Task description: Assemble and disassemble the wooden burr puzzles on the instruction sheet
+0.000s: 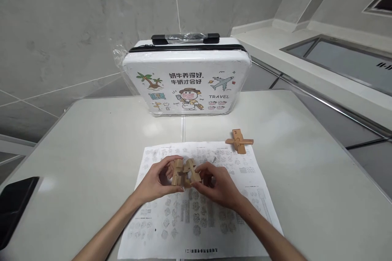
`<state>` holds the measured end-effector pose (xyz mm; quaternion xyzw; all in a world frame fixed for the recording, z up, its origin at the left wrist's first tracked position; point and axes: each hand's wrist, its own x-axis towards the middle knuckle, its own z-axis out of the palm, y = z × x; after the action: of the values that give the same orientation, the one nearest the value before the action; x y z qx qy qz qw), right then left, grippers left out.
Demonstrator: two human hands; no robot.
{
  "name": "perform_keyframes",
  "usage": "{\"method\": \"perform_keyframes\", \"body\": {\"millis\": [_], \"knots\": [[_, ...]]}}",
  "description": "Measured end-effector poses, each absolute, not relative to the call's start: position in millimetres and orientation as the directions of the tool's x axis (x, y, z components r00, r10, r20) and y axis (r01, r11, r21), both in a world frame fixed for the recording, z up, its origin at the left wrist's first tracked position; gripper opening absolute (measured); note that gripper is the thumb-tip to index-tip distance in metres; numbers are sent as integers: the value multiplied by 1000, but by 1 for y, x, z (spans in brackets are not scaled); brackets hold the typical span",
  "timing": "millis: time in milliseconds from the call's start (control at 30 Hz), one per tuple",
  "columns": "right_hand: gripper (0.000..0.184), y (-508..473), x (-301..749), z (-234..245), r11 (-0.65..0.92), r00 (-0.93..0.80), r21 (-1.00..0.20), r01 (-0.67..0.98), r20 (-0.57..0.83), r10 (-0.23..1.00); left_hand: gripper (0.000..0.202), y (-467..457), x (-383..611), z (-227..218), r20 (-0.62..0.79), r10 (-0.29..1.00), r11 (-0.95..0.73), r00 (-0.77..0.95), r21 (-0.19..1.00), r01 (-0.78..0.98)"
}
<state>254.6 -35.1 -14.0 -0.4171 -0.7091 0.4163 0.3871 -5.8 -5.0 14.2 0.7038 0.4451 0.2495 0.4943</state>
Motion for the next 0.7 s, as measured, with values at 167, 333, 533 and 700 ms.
{"method": "perform_keyframes", "body": {"millis": [167,333,533,700], "knots": [[25,-34,251,-8,320,-354,-934,158,248,902,78,-12,2,14,-128,872,-18,473,956,292],[21,-36,247,-12,355,-345,-913,202,273,898,78,-13,4,15,-117,860,-13,496,968,252],[18,-37,246,-11,322,-323,-898,300,222,920,78,-13,6,13,-80,862,-56,500,966,251],[19,-37,245,-14,314,-272,-888,336,228,935,77,-13,6,13,-73,859,-76,506,961,267]]}}
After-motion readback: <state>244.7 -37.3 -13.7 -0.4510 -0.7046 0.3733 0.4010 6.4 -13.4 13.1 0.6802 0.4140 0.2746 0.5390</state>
